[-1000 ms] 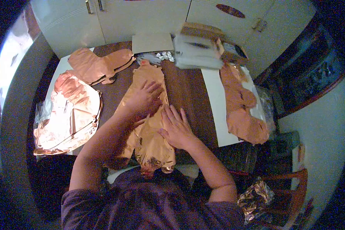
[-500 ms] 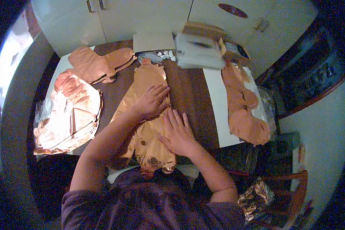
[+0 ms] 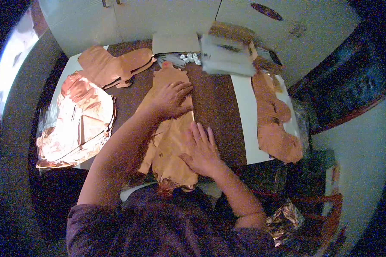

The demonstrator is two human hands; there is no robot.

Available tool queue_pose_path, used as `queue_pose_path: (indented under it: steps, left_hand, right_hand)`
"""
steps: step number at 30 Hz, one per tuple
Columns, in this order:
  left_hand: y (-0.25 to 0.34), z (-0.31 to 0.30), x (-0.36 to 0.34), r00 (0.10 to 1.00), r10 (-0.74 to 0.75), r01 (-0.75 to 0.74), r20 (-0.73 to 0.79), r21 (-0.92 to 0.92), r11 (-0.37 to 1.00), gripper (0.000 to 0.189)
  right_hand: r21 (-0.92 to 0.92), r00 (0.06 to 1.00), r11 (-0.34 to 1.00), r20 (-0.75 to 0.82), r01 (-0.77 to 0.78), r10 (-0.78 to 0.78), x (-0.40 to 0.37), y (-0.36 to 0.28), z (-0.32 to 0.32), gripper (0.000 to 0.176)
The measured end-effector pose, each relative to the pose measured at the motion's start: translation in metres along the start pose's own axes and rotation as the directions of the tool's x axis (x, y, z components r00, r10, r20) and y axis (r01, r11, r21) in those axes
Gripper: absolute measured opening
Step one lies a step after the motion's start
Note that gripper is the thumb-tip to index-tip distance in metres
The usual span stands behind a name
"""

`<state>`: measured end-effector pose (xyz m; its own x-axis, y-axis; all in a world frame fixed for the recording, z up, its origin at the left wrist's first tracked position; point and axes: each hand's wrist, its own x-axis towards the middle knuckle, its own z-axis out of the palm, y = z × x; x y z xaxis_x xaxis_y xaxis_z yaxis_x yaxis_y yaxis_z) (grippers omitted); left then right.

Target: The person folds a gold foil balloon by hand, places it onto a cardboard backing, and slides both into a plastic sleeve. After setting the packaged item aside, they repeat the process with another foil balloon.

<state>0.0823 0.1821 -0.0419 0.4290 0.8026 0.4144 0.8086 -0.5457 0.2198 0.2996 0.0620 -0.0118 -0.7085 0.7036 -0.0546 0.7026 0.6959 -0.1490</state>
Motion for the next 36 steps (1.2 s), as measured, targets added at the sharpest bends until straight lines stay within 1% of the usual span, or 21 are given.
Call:
queue_pose_path:
  steps: [1,4,7,9,12,14,15,16,17,18,19,20,21,24,25,28,30,31,32,35,36]
  left_hand:
    - [-0.003,0.002,0.002,1.0,0.015,-0.015,-0.007,0.014,1.0,0.075]
    - [-0.003,0.003,0.003,0.988,-0.023,0.006,-0.155,-0.11,0.994,0.064]
    - [0.012,-0.032,-0.012,0.903,-0.16,0.113,-0.4,-0.139,0.984,0.054]
    - [0.041,-0.069,-0.051,0.866,-0.314,0.189,-0.388,-0.328,0.926,0.045]
    - [0.09,-0.123,-0.137,0.8,-0.471,0.256,-0.372,-0.498,0.828,0.026]
    - [0.117,-0.118,-0.207,0.683,-0.526,0.348,-0.506,-0.407,0.844,0.01]
    - [0.132,-0.118,-0.237,0.642,-0.597,0.368,-0.481,-0.489,0.791,0.01]
    - [0.14,-0.1,-0.269,0.541,-0.685,0.365,-0.488,-0.598,0.714,0.012]
    - [0.154,-0.091,-0.293,0.381,-0.873,0.455,-0.304,-0.76,0.464,0.016]
    - [0.16,-0.089,-0.296,0.232,-0.964,0.482,-0.127,-0.846,0.227,0.018]
    - [0.167,-0.086,-0.296,0.076,-0.995,0.467,0.064,-0.884,-0.021,0.021]
    - [0.17,-0.085,-0.296,-0.069,-0.964,0.41,0.258,-0.873,-0.263,0.024]
    - [0.169,-0.091,-0.291,-0.053,-0.869,0.26,0.493,-0.833,-0.488,0.027]
    - [0.164,-0.091,-0.283,0.29,-0.885,0.29,0.364,-0.915,-0.281,0.024]
    - [0.159,-0.094,-0.275,0.34,-0.906,0.261,0.254,-0.951,-0.169,0.018]
    - [0.143,-0.119,-0.24,0.62,-0.784,0.365,0.039,-0.899,0.243,0.015]
    - [0.132,-0.121,-0.202,0.873,-0.462,0.198,-0.155,-0.753,0.627,0.015]
    - [0.129,-0.116,-0.182,0.955,-0.276,0.109,-0.108,-0.737,0.666,0.017]
    - [0.127,-0.107,-0.167,0.995,-0.077,0.012,-0.056,-0.726,0.688,0.019]
    - [0.124,-0.078,-0.151,0.999,0.036,-0.039,-0.018,-0.662,0.749,0.022]
    - [0.118,-0.081,-0.149,0.995,-0.06,0.096,0.075,-0.746,0.659,0.023]
  right_hand:
    - [0.005,1.0,1.0,-0.004,-0.005,0.005,0.002,0.0,-0.001,0.085]
    - [0.015,1.0,1.0,-0.015,-0.013,0.013,0.0,0.0,-0.001,0.085]
    - [0.027,0.999,1.0,-0.046,-0.001,0.002,0.002,0.0,-0.001,0.082]
    - [0.045,0.999,0.999,-0.044,0.023,-0.021,0.003,0.002,-0.011,0.077]
    - [0.259,0.995,0.965,-0.103,0.029,-0.002,0.01,0.018,-0.022,0.072]
    - [0.167,0.976,0.98,-0.209,0.104,-0.067,0.022,0.028,-0.026,0.071]
    - [0.118,0.962,0.984,-0.255,0.136,-0.102,0.029,0.032,-0.025,0.07]
    - [0.085,0.957,0.983,-0.254,0.163,-0.137,0.039,0.037,-0.021,0.07]
    - [0.051,0.953,0.98,-0.251,0.19,-0.172,0.05,0.042,-0.013,0.071]
    - [0.015,0.946,0.975,-0.249,0.22,-0.209,0.056,0.042,-0.009,0.071]
    - [0.014,0.958,0.979,-0.213,0.202,-0.195,0.056,0.039,-0.007,0.071]
    - [0.011,0.967,0.983,-0.18,0.186,-0.181,0.058,0.035,-0.006,0.071]
    - [0.007,0.975,0.986,-0.148,0.169,-0.166,0.061,0.032,-0.006,0.07]
    - [0.01,0.977,0.985,-0.128,0.173,-0.171,0.06,0.036,-0.004,0.073]
    - [0.009,0.977,0.984,-0.126,0.175,-0.173,0.059,0.036,-0.004,0.074]
    - [-0.005,0.974,0.983,-0.14,0.181,-0.18,0.06,0.035,-0.006,0.074]
    - [-0.026,0.969,0.983,-0.161,0.183,-0.185,0.06,0.033,-0.007,0.072]
    - [-0.048,0.959,0.977,-0.186,0.209,-0.214,0.063,0.037,-0.003,0.07]
    - [-0.072,0.946,0.97,-0.211,0.234,-0.244,0.067,0.046,0.006,0.068]
    - [-0.043,0.939,0.968,-0.236,0.247,-0.25,0.069,0.044,-0.006,0.061]
    - [-0.012,0.943,0.971,-0.237,0.239,-0.236,0.069,0.041,-0.011,0.059]
